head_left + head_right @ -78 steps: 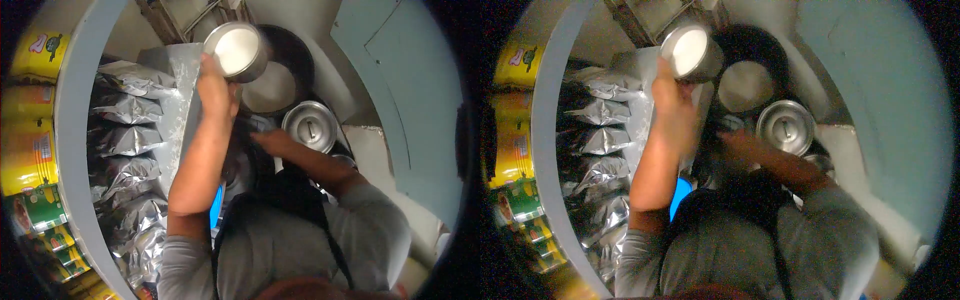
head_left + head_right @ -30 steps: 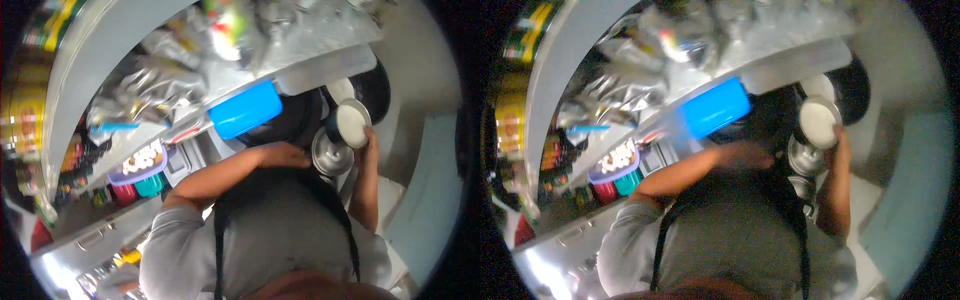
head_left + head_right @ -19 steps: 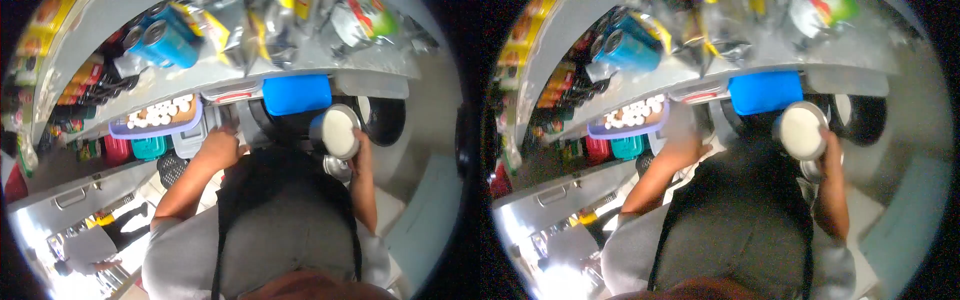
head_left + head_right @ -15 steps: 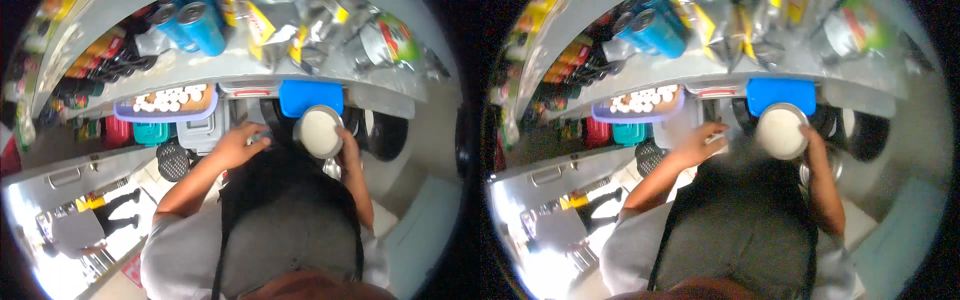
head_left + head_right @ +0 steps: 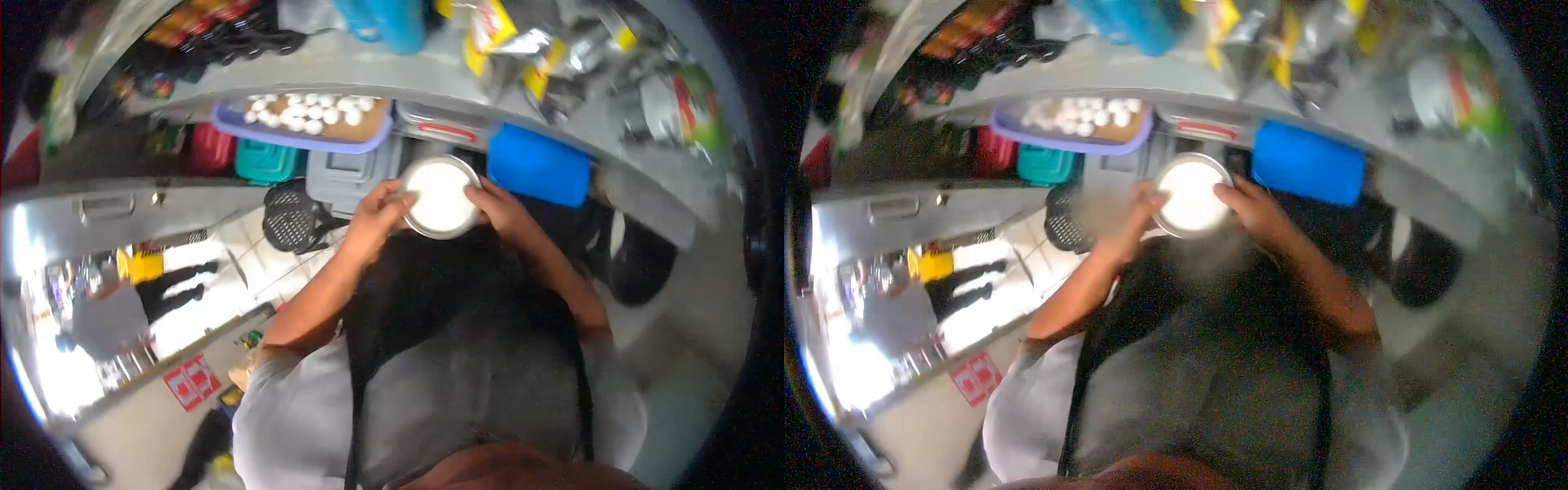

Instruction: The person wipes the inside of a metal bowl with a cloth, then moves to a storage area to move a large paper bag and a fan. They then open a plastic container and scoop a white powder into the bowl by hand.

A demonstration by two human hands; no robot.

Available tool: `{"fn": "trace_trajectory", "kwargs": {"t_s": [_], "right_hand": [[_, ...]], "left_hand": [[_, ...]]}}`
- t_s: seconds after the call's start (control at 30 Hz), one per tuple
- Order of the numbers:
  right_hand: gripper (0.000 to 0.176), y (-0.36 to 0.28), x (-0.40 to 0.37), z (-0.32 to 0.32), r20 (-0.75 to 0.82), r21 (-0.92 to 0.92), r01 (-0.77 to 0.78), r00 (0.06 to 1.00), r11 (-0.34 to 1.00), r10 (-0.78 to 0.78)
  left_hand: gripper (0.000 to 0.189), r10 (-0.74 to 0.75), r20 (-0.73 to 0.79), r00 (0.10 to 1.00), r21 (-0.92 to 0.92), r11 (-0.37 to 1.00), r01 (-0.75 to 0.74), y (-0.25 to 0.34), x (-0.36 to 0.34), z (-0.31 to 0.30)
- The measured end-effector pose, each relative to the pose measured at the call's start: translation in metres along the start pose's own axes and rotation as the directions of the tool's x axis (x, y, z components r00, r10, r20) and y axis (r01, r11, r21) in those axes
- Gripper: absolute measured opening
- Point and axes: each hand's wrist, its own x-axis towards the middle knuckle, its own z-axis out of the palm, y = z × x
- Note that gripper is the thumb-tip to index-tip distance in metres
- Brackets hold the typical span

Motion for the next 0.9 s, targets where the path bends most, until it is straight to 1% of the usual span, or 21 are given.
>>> {"fn": "trace_trajectory", "kwargs": {"t_s": [0.07,0.1,0.13,0.17,0.2,0.27,0.3,0.37,0.4,0.43,0.47,0.5,0.53,0.6,0.63,0.7,0.73,0.8,0.83,0.87,0.9], "right_hand": [[0.058,0.033,0.015,-0.013,-0.072,0.066,0.121,0.991,0.99,-0.116],[0.059,0.039,0.013,-0.018,-0.187,0.149,0.108,0.979,0.983,-0.079],[0.059,0.048,0.014,-0.027,-0.231,0.156,0.118,0.97,0.981,-0.08],[0.059,0.061,0.013,-0.039,-0.303,0.23,0.149,0.95,0.962,-0.075],[0.06,0.068,0.008,-0.045,-0.365,0.3,0.183,0.929,0.936,-0.064],[0.058,0.066,-0.005,-0.041,-0.607,0.312,0.301,0.793,0.901,-0.055],[0.055,0.065,-0.01,-0.042,-0.674,0.321,0.291,0.739,0.901,0.001],[0.052,0.066,-0.011,-0.043,-0.76,0.297,0.366,0.649,0.882,-0.013],[0.05,0.073,-0.008,-0.051,-0.792,0.29,0.387,0.611,0.875,-0.008],[0.05,0.074,-0.004,-0.053,-0.81,0.283,0.409,0.587,0.868,-0.012],[0.049,0.07,-0.001,-0.056,-0.84,0.284,0.289,0.534,0.914,0.092],[0.049,0.066,0.001,-0.058,-0.865,0.296,0.165,0.465,0.941,0.19],[0.049,0.065,0.006,-0.06,-0.879,0.287,0.192,0.443,0.939,0.178],[0.046,0.063,0.027,-0.06,-0.937,0.246,0.219,0.303,0.944,0.174],[0.046,0.061,0.036,-0.06,-0.94,0.238,0.236,0.299,0.942,0.163],[0.04,0.061,0.042,-0.064,-0.967,0.212,0.429,0.22,0.878,0.127],[0.04,0.067,0.042,-0.066,-0.97,0.203,0.438,0.213,0.876,0.118],[0.042,0.062,0.05,-0.069,-0.967,0.194,0.542,0.247,0.817,0.066],[0.043,0.061,0.052,-0.053,-0.992,0.099,0.563,0.126,0.82,0.033],[0.04,0.063,0.051,-0.045,-0.99,0.073,0.531,0.143,0.844,-0.005],[0.037,0.079,0.057,-0.043,-0.985,-0.056,0.474,0.117,0.879,-0.126]], "left_hand": [[0.049,-0.004,0.135,0.991,0.079,0.997,-0.007,-0.015,0.022,-0.004],[0.052,0.096,0.244,0.965,0.228,0.962,-0.153,-0.012,0.026,-0.001],[0.055,0.185,0.361,0.914,0.345,0.884,-0.315,-0.008,0.03,0.0],[0.06,0.165,0.498,0.852,0.308,0.884,-0.351,-0.028,0.047,-0.01],[0.062,0.085,0.511,0.855,0.068,0.988,-0.139,-0.03,0.043,-0.012],[0.062,0.006,0.694,0.72,0.427,0.802,-0.418,-0.003,0.02,-0.04],[0.062,0.001,0.704,0.71,0.427,0.799,-0.424,0.02,0.007,-0.052],[0.061,-0.401,0.602,0.691,0.68,0.711,-0.18,0.058,-0.012,-0.082],[0.061,-0.406,0.615,0.676,0.684,0.702,-0.2,0.06,-0.015,-0.104],[0.06,-0.403,0.583,0.706,0.689,0.706,-0.165,0.058,-0.019,-0.127],[0.058,-0.395,0.552,0.734,0.689,0.712,-0.136,0.057,-0.02,-0.149],[0.058,-0.386,0.576,0.721,0.688,0.706,-0.172,0.055,-0.02,-0.171],[0.057,-0.333,0.623,0.708,0.633,0.746,-0.207,0.051,-0.02,-0.193],[0.056,-0.265,0.672,0.691,0.573,0.777,-0.259,0.053,-0.023,-0.227],[0.056,-0.208,0.737,0.644,0.516,0.787,-0.337,0.056,-0.026,-0.24],[0.057,-0.125,0.834,0.538,0.402,0.804,-0.437,0.062,-0.029,-0.257],[0.057,-0.117,0.838,0.532,0.396,0.801,-0.448,0.066,-0.033,-0.262],[0.056,-0.034,0.899,0.437,0.32,0.731,-0.602,0.076,-0.039,-0.269],[0.055,-0.002,0.929,0.37,0.263,0.708,-0.656,0.082,-0.043,-0.273],[0.055,0.014,0.928,0.373,0.259,0.693,-0.673,0.088,-0.046,-0.278],[0.056,0.042,0.93,0.365,0.232,0.705,-0.671,0.089,-0.049,-0.281]]}}
